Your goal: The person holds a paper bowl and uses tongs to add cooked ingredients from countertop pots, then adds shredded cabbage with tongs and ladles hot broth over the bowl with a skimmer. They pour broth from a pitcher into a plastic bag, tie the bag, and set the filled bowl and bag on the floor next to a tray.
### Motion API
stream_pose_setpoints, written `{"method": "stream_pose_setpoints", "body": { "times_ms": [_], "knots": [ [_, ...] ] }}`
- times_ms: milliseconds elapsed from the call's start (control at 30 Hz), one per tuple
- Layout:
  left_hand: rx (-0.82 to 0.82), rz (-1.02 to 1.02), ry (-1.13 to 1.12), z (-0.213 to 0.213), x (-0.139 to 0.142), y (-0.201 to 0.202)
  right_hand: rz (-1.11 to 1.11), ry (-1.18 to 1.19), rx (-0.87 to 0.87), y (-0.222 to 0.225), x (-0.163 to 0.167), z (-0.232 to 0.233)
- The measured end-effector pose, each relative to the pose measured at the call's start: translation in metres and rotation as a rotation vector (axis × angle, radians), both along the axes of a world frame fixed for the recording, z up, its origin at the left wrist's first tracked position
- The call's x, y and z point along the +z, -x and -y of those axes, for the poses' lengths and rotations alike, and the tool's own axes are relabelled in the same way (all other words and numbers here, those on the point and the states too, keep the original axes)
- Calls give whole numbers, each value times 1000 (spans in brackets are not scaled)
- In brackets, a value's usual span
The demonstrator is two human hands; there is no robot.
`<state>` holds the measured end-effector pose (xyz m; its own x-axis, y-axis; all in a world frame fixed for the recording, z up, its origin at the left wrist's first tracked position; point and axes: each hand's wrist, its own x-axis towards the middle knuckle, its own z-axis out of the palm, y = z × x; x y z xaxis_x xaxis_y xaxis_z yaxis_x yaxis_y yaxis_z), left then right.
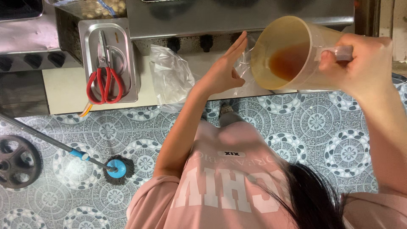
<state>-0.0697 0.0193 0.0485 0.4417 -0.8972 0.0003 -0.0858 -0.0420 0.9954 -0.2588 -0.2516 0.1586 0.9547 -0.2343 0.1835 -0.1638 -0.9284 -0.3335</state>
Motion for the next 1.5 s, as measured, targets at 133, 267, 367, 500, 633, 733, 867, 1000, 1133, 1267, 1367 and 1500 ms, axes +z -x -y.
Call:
{"method": "stream_pose_setpoints", "body": {
  "times_ms": [133,267,367,500,633,733,867,1000,1133,1267,1367,1500],
  "knots": [
    [-5,18,61,1,-5,0,-20,44,18,-3,5,-3],
    [-15,12,32,2,-9,-2,11,76,70,-7,7,-5],
    [-23,4,21,3,-12,-3,-9,86,75,-10,7,-7],
    [-21,12,-14,4,-15,-2,-19,127,67,-15,9,-12],
    [-28,3,-29,4,-17,-3,-42,152,52,-19,11,-16],
    [-35,5,-39,5,-19,-3,-50,150,46,-21,13,-18],
    [-36,0,-29,6,-19,-3,-48,172,58,-23,16,-19],
    [-37,-6,-43,7,-18,-3,-53,161,80,-24,18,-20],
    [-44,-22,-22,7,-21,-3,-54,141,84,-25,20,-23],
    [-39,10,-36,6,-26,-2,-78,158,67,-25,21,-25],
    [-36,22,59,7,-28,-1,-93,151,66,-26,22,-26],
    [-35,5,-51,8,-27,0,-43,205,92,-26,23,-27]
  ]
}}
